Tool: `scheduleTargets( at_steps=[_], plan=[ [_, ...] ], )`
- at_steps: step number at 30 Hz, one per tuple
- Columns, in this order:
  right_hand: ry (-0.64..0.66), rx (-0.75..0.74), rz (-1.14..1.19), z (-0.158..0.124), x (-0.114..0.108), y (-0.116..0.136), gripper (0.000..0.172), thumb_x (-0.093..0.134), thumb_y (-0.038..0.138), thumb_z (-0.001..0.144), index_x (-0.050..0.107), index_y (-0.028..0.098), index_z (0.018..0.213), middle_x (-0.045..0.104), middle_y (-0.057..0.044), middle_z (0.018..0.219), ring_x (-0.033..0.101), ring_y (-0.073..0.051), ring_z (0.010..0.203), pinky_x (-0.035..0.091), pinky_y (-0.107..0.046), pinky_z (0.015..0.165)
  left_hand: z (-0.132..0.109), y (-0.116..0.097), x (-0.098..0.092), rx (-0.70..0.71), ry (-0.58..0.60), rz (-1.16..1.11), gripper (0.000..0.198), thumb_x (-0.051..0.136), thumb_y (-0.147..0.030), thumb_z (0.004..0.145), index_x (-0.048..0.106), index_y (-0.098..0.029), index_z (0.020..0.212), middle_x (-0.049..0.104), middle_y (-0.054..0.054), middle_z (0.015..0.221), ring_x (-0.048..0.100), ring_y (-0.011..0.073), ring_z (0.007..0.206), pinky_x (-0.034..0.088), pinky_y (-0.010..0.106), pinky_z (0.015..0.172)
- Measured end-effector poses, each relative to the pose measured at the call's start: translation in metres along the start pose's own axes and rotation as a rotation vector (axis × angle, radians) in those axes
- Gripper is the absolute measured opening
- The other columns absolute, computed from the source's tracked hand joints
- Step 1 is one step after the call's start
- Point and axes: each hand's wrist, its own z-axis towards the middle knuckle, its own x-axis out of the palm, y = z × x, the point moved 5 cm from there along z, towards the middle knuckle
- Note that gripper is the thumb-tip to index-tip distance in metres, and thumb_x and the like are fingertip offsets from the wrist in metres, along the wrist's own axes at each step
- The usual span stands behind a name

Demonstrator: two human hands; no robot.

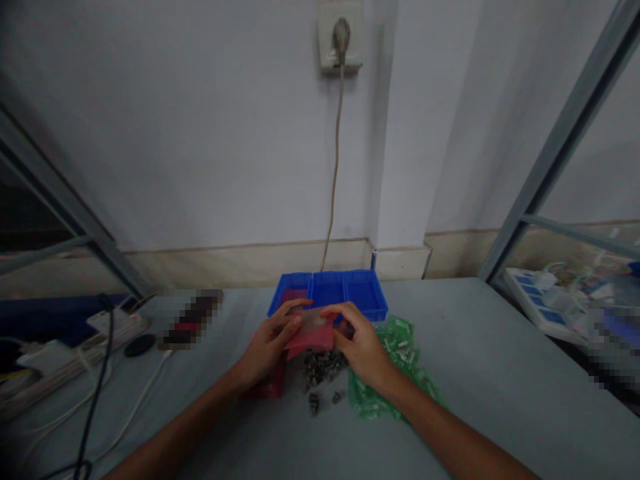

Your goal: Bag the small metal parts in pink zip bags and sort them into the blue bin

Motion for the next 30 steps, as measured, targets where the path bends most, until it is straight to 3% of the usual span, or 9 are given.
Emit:
scheduleTargets(
  at_steps=[5,9,13,20,25,28,30],
  plan=[
    [-0.006,0.004,-0.008,-0.001,-0.001,-0.001,0.023,0.069,0.043,0.101,0.075,0.024,0.113,0.071,-0.005,0.106,0.056,-0.020,0.081,0.043,-0.031,0.072,-0.001,-0.005,-0.001,0.047,-0.008,-0.036,0.046,0.054,-0.050,0.108,0.086,-0.023,0.091,0.072,0.008,0.136,0.063,0.0281,0.129,0.045,0.039,0.114],
    [-0.020,0.096,0.010,-0.001,-0.001,-0.010,0.029,0.066,0.051,0.102,0.071,0.022,0.099,0.060,0.001,0.082,0.048,-0.017,0.070,0.037,-0.029,0.064,-0.002,-0.005,0.001,0.043,0.020,-0.076,0.054,0.051,-0.052,0.109,0.085,-0.021,0.080,0.078,0.008,0.111,0.069,0.0250,0.106,0.049,0.035,0.100],
    [-0.034,0.109,-0.010,0.000,-0.002,-0.013,0.040,0.066,0.055,0.100,0.061,0.021,0.079,0.048,0.004,0.071,0.044,-0.016,0.067,0.033,-0.028,0.062,-0.003,-0.002,0.001,-0.018,0.029,-0.034,0.066,0.047,-0.059,0.108,0.081,-0.019,0.069,0.072,0.007,0.079,0.065,0.0218,0.080,0.047,0.032,0.079],
    [-0.051,0.136,0.007,0.001,-0.002,-0.013,0.046,0.065,0.060,0.098,0.055,0.022,0.074,0.044,0.005,0.066,0.042,-0.015,0.062,0.032,-0.027,0.058,-0.003,0.001,0.001,-0.080,-0.020,-0.033,0.066,0.048,-0.064,0.105,0.072,-0.019,0.064,0.064,0.003,0.067,0.057,0.0186,0.068,0.044,0.030,0.071],
    [-0.054,0.165,0.047,0.001,-0.003,-0.016,0.046,0.065,0.060,0.098,0.053,0.023,0.073,0.043,0.005,0.065,0.042,-0.014,0.059,0.031,-0.027,0.055,-0.004,0.006,-0.002,-0.062,-0.153,-0.131,0.042,0.060,-0.057,0.103,0.063,-0.019,0.084,0.061,0.000,0.076,0.056,0.0161,0.071,0.045,0.026,0.067],
    [-0.050,0.173,0.055,0.001,-0.002,-0.017,0.046,0.065,0.061,0.097,0.055,0.023,0.074,0.043,0.005,0.065,0.041,-0.014,0.059,0.030,-0.027,0.053,-0.004,0.007,-0.001,-0.033,-0.153,-0.194,0.030,0.060,-0.049,0.105,0.061,-0.022,0.119,0.063,-0.001,0.086,0.059,0.0158,0.074,0.047,0.025,0.068],
    [-0.048,0.179,0.063,0.001,-0.002,-0.018,0.046,0.065,0.062,0.097,0.055,0.023,0.074,0.043,0.005,0.063,0.041,-0.015,0.058,0.029,-0.027,0.053,-0.004,0.005,0.001,0.004,-0.116,-0.217,0.039,0.061,-0.043,0.106,0.052,-0.025,0.140,0.065,0.000,0.094,0.059,0.0159,0.077,0.048,0.025,0.070]
  ],
)
